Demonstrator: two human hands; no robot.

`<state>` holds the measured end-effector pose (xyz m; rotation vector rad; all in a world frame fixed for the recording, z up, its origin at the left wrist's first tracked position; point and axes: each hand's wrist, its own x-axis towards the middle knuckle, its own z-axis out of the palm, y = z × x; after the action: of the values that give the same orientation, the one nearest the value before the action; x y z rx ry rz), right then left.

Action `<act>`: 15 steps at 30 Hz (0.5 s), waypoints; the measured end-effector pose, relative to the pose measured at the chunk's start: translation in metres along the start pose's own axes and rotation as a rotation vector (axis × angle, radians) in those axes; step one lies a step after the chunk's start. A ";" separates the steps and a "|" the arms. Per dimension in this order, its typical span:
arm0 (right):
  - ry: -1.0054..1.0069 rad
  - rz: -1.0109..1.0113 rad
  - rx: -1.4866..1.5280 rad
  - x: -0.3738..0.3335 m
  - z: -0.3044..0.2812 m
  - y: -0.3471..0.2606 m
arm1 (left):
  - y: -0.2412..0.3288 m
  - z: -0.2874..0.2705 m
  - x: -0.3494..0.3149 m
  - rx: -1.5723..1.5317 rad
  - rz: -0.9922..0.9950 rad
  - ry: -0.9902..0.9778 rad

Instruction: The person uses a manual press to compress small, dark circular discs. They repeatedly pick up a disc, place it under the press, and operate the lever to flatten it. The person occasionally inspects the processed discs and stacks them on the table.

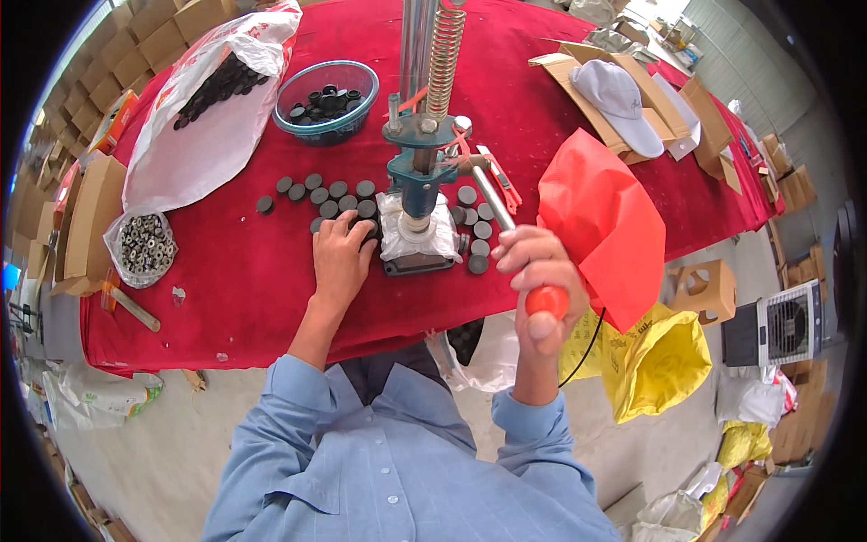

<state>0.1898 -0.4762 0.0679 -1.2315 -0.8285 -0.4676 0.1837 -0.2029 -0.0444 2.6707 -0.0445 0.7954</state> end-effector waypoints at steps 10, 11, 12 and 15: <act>0.038 0.303 0.083 0.117 0.015 -0.017 | -0.004 0.006 0.004 -0.122 -0.111 0.085; 0.061 0.311 0.087 0.124 0.021 -0.019 | -0.004 0.003 0.006 -0.148 -0.145 0.108; 0.060 0.321 0.078 0.130 0.024 -0.019 | 0.000 -0.002 0.009 -0.251 -0.186 0.120; 0.047 0.346 0.053 0.143 0.025 -0.014 | 0.023 -0.009 0.015 -0.445 -0.227 0.072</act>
<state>0.2630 -0.4403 0.1892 -1.2783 -0.5690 -0.1921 0.1886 -0.2204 -0.0218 2.1805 0.0887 0.7102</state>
